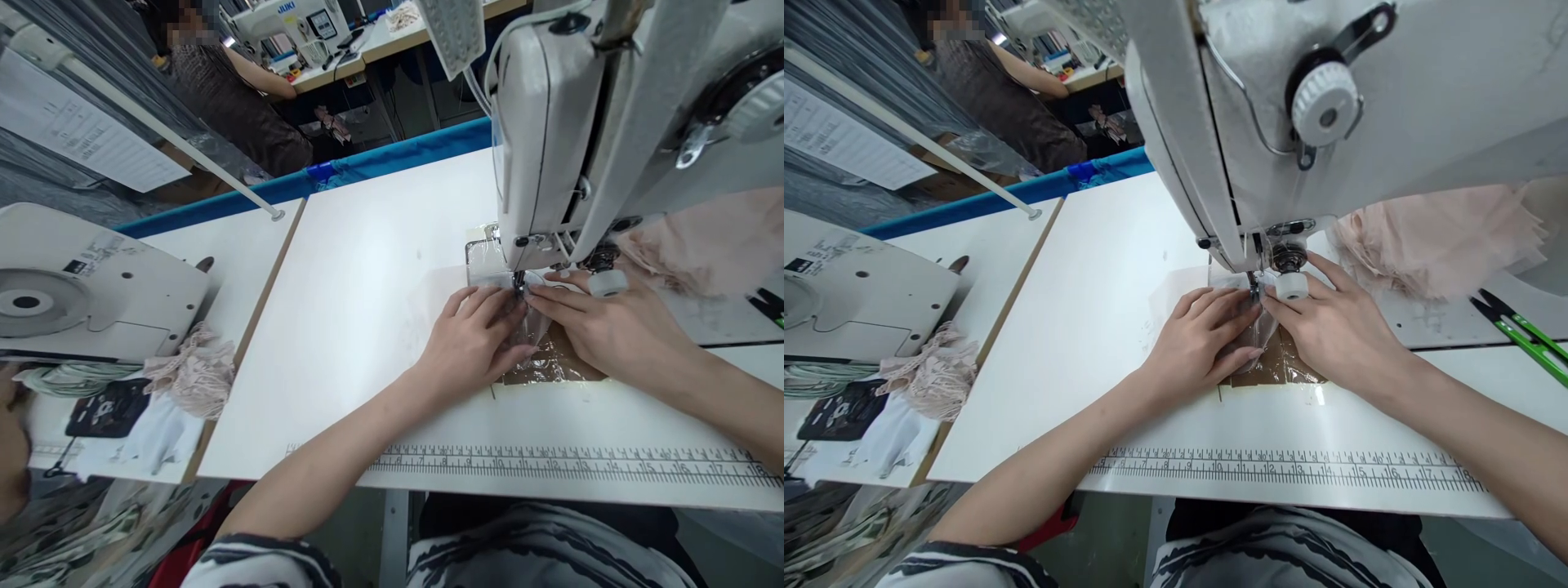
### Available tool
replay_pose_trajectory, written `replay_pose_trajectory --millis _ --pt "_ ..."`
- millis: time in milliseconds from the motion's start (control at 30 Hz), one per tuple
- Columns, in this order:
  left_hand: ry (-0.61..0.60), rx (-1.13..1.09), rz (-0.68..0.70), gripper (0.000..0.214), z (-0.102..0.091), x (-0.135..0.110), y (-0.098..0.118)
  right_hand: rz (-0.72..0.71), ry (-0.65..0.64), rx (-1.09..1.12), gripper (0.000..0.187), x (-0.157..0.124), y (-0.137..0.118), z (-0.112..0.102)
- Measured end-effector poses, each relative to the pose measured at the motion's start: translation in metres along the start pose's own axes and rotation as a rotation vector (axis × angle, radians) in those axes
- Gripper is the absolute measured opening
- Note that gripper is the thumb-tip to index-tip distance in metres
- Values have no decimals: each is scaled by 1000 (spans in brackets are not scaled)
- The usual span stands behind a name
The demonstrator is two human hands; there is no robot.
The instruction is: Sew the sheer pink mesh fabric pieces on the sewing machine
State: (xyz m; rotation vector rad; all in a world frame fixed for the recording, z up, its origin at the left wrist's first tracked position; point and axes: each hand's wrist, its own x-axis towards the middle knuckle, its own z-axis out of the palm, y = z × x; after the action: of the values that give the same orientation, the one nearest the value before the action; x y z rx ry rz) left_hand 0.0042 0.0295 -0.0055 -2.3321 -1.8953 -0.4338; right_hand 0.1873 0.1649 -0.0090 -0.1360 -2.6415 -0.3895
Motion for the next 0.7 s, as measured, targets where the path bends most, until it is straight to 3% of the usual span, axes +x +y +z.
replay_pose_trajectory --millis 700 --pt "41 153 -4 61 3 -3 11 22 -19 4 43 -3 0 6"
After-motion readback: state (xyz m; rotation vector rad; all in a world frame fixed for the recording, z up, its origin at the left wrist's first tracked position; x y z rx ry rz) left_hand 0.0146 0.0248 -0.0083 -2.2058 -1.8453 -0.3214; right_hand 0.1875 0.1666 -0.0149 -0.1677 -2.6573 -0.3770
